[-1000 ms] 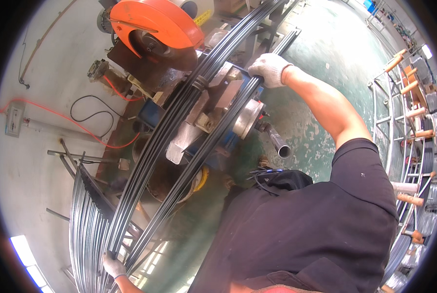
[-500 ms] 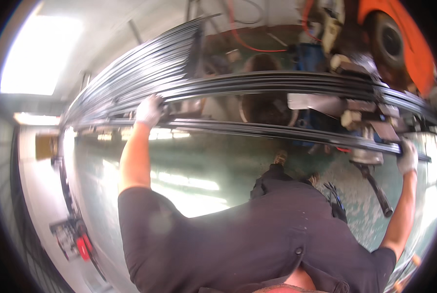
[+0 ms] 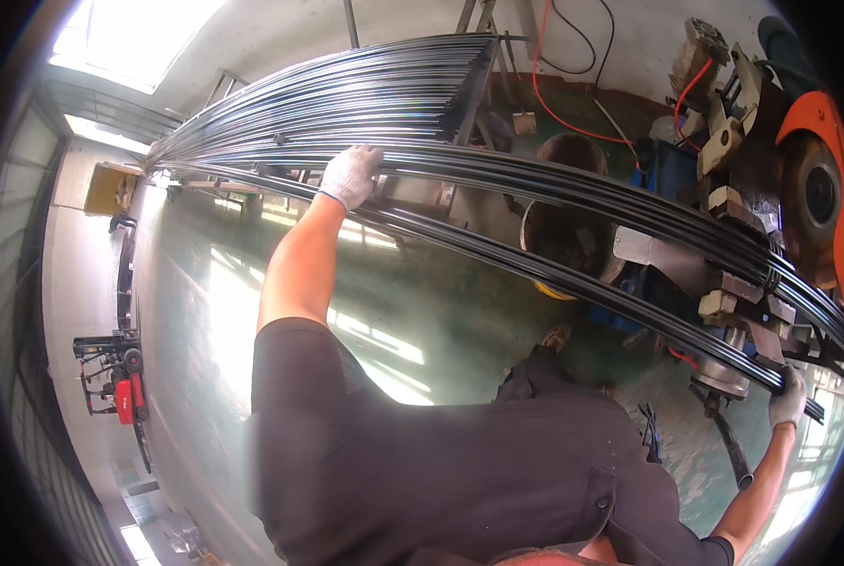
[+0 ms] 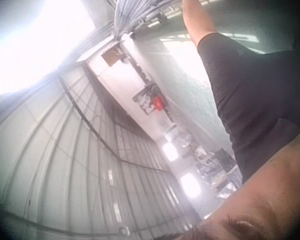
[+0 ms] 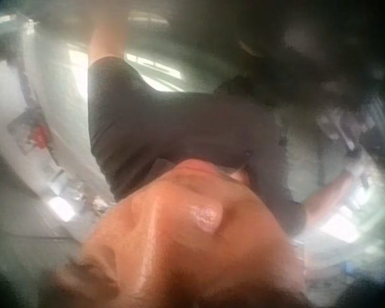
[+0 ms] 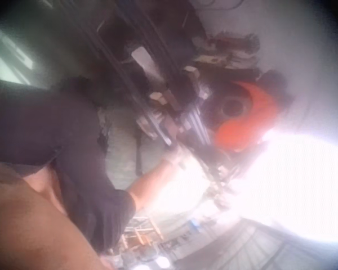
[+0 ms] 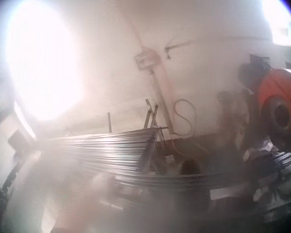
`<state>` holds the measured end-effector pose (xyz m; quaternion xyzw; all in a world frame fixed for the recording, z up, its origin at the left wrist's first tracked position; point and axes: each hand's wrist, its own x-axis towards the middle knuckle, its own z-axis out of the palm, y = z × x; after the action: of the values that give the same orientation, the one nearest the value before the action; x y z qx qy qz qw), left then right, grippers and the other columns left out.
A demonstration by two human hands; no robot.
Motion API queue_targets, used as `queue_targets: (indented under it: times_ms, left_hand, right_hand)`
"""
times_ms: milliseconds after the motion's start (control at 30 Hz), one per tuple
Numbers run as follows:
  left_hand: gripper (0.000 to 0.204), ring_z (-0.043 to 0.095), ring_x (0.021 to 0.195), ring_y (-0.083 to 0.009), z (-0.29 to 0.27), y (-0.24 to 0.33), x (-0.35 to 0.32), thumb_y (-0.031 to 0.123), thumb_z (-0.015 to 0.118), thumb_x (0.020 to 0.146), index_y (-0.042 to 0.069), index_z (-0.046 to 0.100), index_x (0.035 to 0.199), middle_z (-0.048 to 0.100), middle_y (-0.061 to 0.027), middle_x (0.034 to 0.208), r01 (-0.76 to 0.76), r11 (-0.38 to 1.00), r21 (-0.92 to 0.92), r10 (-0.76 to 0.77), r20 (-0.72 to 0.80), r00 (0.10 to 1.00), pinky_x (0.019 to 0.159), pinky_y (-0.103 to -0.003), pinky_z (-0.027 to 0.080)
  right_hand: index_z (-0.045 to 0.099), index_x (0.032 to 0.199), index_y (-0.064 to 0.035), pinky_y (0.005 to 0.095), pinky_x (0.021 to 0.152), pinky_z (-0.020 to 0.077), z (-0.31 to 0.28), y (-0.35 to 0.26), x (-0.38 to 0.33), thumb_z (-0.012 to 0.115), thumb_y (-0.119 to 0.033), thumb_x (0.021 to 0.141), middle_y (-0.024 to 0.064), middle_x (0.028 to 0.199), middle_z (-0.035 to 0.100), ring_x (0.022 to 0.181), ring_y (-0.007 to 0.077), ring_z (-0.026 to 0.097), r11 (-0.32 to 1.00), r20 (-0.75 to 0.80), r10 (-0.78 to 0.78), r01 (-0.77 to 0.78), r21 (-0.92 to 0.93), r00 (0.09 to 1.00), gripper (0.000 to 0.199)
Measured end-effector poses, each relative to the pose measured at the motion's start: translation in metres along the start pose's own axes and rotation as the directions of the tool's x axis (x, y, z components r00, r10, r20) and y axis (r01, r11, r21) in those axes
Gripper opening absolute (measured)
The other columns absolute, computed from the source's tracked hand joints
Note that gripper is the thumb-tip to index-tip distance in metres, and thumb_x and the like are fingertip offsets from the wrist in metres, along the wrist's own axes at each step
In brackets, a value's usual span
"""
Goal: The person repeatedly picks up bundles of long metal rods from a rack, places them into a cutting machine, and then moves the cut pieces to a nearby table. The person wears gloves and uses both hands to handle the rods throughout the process.
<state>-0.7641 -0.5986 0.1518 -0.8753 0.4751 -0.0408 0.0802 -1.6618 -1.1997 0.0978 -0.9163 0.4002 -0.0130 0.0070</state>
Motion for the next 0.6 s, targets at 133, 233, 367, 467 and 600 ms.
queue_targets:
  times_ms: [133, 233, 367, 467, 600]
  left_hand:
    - [0.023, 0.073, 0.121, -0.0395, -0.005, 0.002, 0.004, 0.01, 0.071, 0.096, 0.009, 0.072, 0.12, 0.074, -0.0175, 0.117, 0.031, 0.999, 0.032, -0.031, 0.005, 0.999, 0.101, -0.054, 0.062]
    - [0.025, 0.074, 0.12, -0.0392, -0.013, 0.005, 0.001, 0.01, 0.073, 0.096, 0.009, 0.071, 0.121, 0.074, -0.0168, 0.117, 0.015, 0.998, 0.063, -0.015, -0.008, 1.0, 0.098, -0.054, 0.063]
    - [0.021, 0.07, 0.119, -0.0407, -0.016, 0.001, 0.001, 0.0, 0.065, 0.097, 0.007, 0.071, 0.115, 0.072, -0.017, 0.116, 0.02, 1.0, 0.006, -0.019, -0.108, 0.994, 0.098, -0.054, 0.061]
    - [0.025, 0.07, 0.119, -0.0407, -0.017, -0.001, 0.01, -0.002, 0.064, 0.094, 0.007, 0.071, 0.115, 0.073, -0.0173, 0.116, 0.017, 1.0, 0.022, -0.014, -0.14, 0.99, 0.099, -0.053, 0.061]
    - [0.029, 0.07, 0.121, -0.041, -0.025, 0.0, 0.024, -0.004, 0.065, 0.09, 0.006, 0.072, 0.116, 0.073, -0.0187, 0.118, 0.021, 0.999, 0.046, -0.014, -0.138, 0.99, 0.102, -0.052, 0.06]
  right_hand:
    - [0.075, 0.113, -0.0031, 0.0556, 0.101, 0.058, -0.003, -0.001, -0.001, 0.061, 0.007, 0.084, 0.023, 0.114, 0.079, 0.115, 0.0494, 0.072, 1.0, 0.0, 0.021, -0.021, -0.008, 1.0, 0.033]
    - [0.075, 0.11, -0.0023, 0.0541, 0.101, 0.0586, -0.009, -0.002, 0.002, 0.061, 0.007, 0.084, 0.0235, 0.113, 0.079, 0.114, 0.0492, 0.073, 1.0, 0.041, 0.021, -0.02, -0.012, 0.999, 0.031]
    - [0.074, 0.106, -0.0019, 0.0541, 0.098, 0.0589, -0.006, 0.0, -0.001, 0.059, 0.008, 0.085, 0.0233, 0.109, 0.077, 0.111, 0.0494, 0.073, 1.0, -0.07, -0.006, 0.007, 0.023, 0.997, 0.028]
    - [0.074, 0.107, -0.0023, 0.0543, 0.098, 0.0588, -0.008, 0.0, -0.002, 0.059, 0.008, 0.085, 0.0232, 0.108, 0.077, 0.111, 0.0487, 0.073, 0.999, -0.029, 0.039, -0.038, 0.034, 0.999, 0.028]
    - [0.073, 0.105, -0.0037, 0.0559, 0.094, 0.0577, -0.017, -0.001, -0.006, 0.06, 0.007, 0.085, 0.0227, 0.104, 0.075, 0.107, 0.0493, 0.072, 0.997, 0.026, 0.08, -0.079, -0.025, 0.996, 0.026]
